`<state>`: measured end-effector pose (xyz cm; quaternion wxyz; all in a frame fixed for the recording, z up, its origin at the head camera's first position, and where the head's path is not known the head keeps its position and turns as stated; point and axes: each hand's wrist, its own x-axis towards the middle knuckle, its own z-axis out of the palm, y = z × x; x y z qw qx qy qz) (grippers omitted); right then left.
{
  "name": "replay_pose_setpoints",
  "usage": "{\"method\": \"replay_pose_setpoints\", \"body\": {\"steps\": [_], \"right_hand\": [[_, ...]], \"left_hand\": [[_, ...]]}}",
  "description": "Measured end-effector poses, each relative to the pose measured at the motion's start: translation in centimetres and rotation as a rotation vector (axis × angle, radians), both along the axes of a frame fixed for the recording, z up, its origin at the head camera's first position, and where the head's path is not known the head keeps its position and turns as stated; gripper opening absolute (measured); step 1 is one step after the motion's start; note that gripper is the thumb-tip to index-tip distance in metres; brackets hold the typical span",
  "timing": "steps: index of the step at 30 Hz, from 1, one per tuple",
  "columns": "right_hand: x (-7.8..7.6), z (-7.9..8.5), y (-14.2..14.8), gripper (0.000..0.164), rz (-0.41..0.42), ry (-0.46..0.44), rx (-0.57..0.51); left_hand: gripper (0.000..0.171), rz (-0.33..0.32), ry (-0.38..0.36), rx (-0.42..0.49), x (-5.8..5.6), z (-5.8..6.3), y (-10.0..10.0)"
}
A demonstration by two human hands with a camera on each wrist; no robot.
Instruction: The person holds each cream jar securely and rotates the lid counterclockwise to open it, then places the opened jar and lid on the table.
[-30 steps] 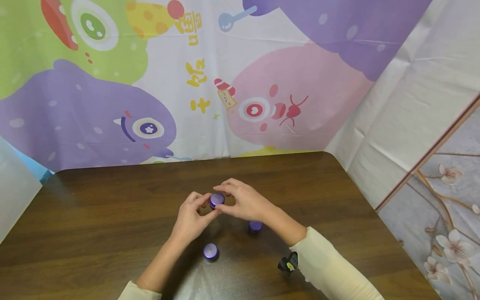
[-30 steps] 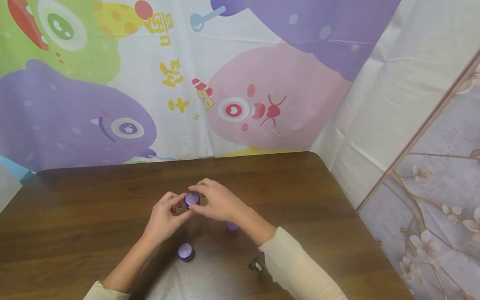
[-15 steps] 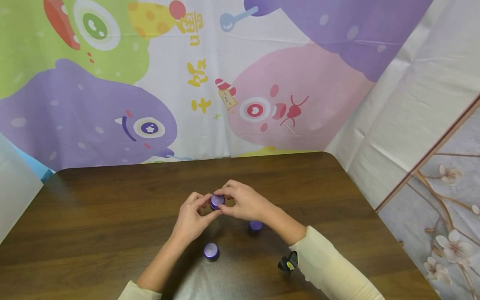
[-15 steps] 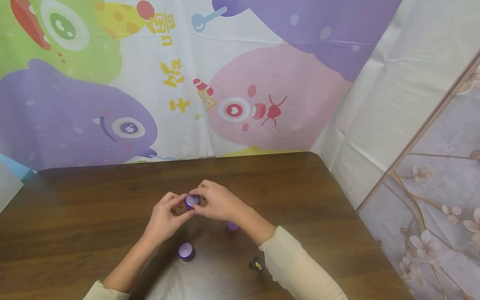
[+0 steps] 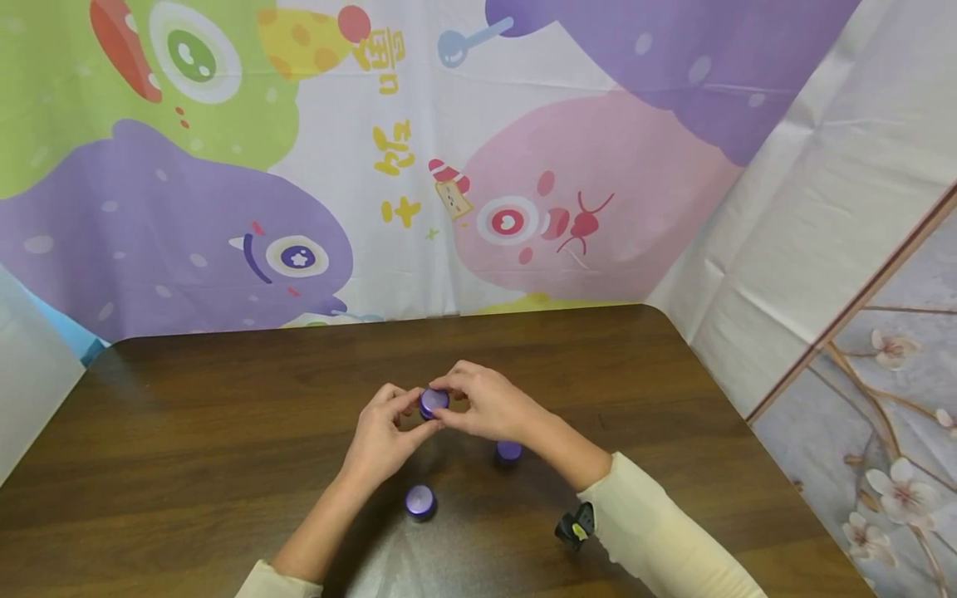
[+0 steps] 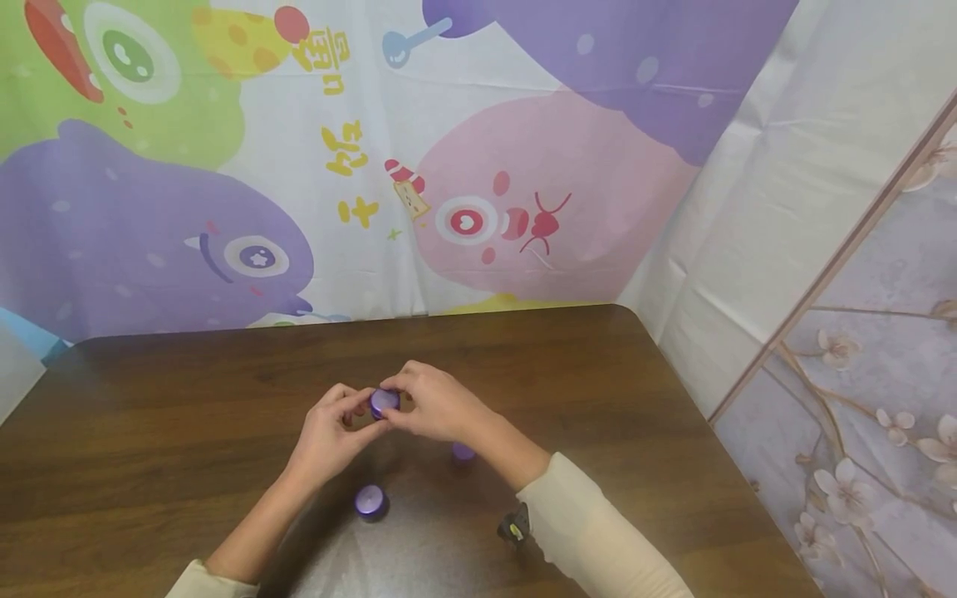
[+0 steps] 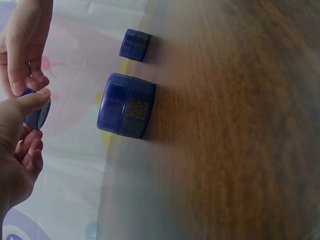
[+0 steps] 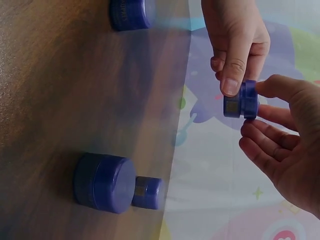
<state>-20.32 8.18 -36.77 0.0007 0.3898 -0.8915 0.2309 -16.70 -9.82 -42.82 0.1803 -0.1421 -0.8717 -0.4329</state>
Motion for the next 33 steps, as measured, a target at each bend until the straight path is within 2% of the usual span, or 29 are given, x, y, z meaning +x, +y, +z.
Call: {"method": "replay_pose_setpoints", "body": {"steps": [6,15,28,33], "right_hand": [[0.08,0.07,0.04,0.036,0.025,-0.002,0.012],[0.2,0.15,0.16,0.038,-0.024,0.0,0.009],[0.08,0.05,0.07,0.04,0.031,-0.011,0.013],[0.07,-0.06,0.1,0.042,-0.006,-0.002,0.007]], "left_hand": [[0.045,0.005,-0.017,-0.007,0.04,0.03,-0.09],[0.044,0.004,-0.021,-0.009,0.0,0.12,-0.02],[0.046,0.003,-0.019,-0.002,0.02,-0.06,-0.08],[0.044,0.004,-0.03,-0.004,0.01,-0.07,-0.11]]}}
